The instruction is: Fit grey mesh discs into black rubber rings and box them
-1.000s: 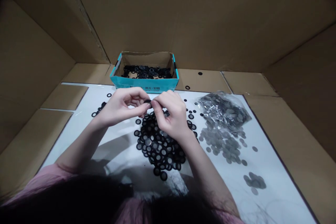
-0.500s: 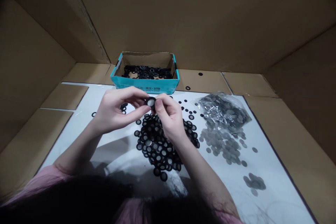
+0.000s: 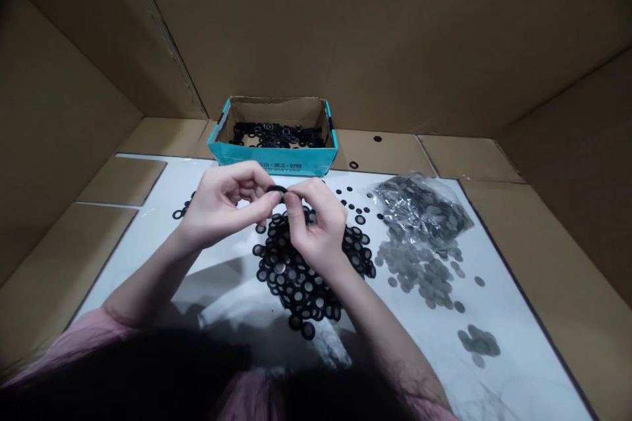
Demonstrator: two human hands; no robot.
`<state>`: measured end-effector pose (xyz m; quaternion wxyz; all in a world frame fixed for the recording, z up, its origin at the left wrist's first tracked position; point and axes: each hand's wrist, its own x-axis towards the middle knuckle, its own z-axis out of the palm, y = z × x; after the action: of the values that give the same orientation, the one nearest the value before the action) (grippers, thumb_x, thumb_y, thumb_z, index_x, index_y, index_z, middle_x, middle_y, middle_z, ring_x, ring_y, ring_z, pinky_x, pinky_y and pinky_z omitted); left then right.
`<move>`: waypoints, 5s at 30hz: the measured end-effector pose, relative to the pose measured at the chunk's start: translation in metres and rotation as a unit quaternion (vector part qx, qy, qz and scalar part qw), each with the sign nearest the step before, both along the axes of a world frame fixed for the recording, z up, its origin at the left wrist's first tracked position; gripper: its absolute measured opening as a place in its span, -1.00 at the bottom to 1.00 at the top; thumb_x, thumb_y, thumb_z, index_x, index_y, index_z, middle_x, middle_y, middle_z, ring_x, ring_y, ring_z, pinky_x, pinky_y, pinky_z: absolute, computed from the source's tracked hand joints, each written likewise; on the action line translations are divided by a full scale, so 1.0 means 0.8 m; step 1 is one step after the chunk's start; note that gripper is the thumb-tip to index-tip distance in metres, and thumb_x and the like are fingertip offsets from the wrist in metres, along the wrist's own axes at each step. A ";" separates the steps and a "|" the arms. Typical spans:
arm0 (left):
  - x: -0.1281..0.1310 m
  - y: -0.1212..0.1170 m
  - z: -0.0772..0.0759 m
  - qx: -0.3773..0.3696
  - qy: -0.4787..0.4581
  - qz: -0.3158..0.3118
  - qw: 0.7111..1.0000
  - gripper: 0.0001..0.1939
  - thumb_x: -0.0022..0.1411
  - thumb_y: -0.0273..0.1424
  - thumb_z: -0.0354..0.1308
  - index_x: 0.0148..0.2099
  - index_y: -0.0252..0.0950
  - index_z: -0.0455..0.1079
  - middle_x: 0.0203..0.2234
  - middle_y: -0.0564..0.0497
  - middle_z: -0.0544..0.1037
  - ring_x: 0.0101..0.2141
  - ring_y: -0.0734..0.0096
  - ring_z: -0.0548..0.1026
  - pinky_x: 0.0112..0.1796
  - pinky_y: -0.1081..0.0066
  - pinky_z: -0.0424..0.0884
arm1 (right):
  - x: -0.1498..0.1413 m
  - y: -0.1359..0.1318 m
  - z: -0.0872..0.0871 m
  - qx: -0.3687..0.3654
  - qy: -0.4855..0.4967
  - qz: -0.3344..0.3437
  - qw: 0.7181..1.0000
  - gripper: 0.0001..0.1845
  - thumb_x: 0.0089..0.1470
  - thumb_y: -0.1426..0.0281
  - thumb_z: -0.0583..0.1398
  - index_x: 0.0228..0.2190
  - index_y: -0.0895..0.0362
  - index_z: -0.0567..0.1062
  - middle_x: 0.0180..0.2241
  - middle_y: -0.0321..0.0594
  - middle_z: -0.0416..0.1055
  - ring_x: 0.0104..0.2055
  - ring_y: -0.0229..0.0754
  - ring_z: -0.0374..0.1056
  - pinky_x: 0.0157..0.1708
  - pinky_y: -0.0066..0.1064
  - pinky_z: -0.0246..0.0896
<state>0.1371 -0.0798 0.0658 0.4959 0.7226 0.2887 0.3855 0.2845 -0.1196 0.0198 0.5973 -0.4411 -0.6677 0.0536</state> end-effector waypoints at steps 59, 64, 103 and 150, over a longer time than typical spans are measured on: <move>-0.072 0.041 -0.027 0.227 0.292 0.091 0.925 -0.44 0.25 -0.19 0.15 0.22 -0.28 0.19 -0.01 -0.14 0.47 -0.27 0.39 0.51 -0.20 0.41 0.41 | 0.054 -0.024 -0.015 -0.211 -0.155 0.002 0.965 -0.78 0.11 0.30 0.21 -0.25 0.16 0.57 -0.36 -0.14 0.56 -0.35 -0.15 0.45 -0.27 -0.27 0.38; -0.131 0.083 -0.071 0.175 0.486 0.097 0.851 -0.59 0.27 -0.12 0.06 0.01 -0.28 0.40 -0.12 -0.10 0.55 -0.13 0.16 0.50 -0.11 0.31 0.38 | 0.065 -0.032 -0.030 -0.253 -0.247 0.042 0.934 -0.77 0.07 0.40 0.22 -0.19 0.08 0.58 -0.29 -0.12 0.55 -0.17 -0.01 0.40 -0.16 -0.13 0.35; -0.155 0.123 -0.101 0.198 0.392 0.057 0.897 -0.78 0.19 -0.27 0.10 -0.32 -0.29 0.49 -0.39 -0.02 0.55 -0.31 0.31 0.44 -0.24 0.38 0.25 | 0.262 -0.156 -0.143 -0.336 -0.072 -0.474 0.811 -0.64 -0.14 0.11 0.11 -0.46 0.12 0.49 -0.54 -0.16 0.42 -0.41 0.01 0.39 -0.32 -0.22 0.21; -0.020 0.012 0.012 -0.155 -0.064 -0.156 0.973 -0.86 0.08 -0.52 0.32 -0.39 -0.40 0.38 -0.51 0.01 0.59 -0.44 0.52 0.59 -0.39 0.62 0.50 | -0.005 -0.043 0.032 -0.068 0.098 -0.073 0.990 -0.88 -0.03 0.46 0.33 -0.39 0.06 0.49 -0.48 -0.32 0.46 -0.44 -0.26 0.35 -0.45 -0.37 0.24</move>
<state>0.1211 -0.0704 0.0757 0.6733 0.6470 0.1966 0.2990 0.2805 -0.1540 0.0454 0.6306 -0.5212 -0.5667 0.0979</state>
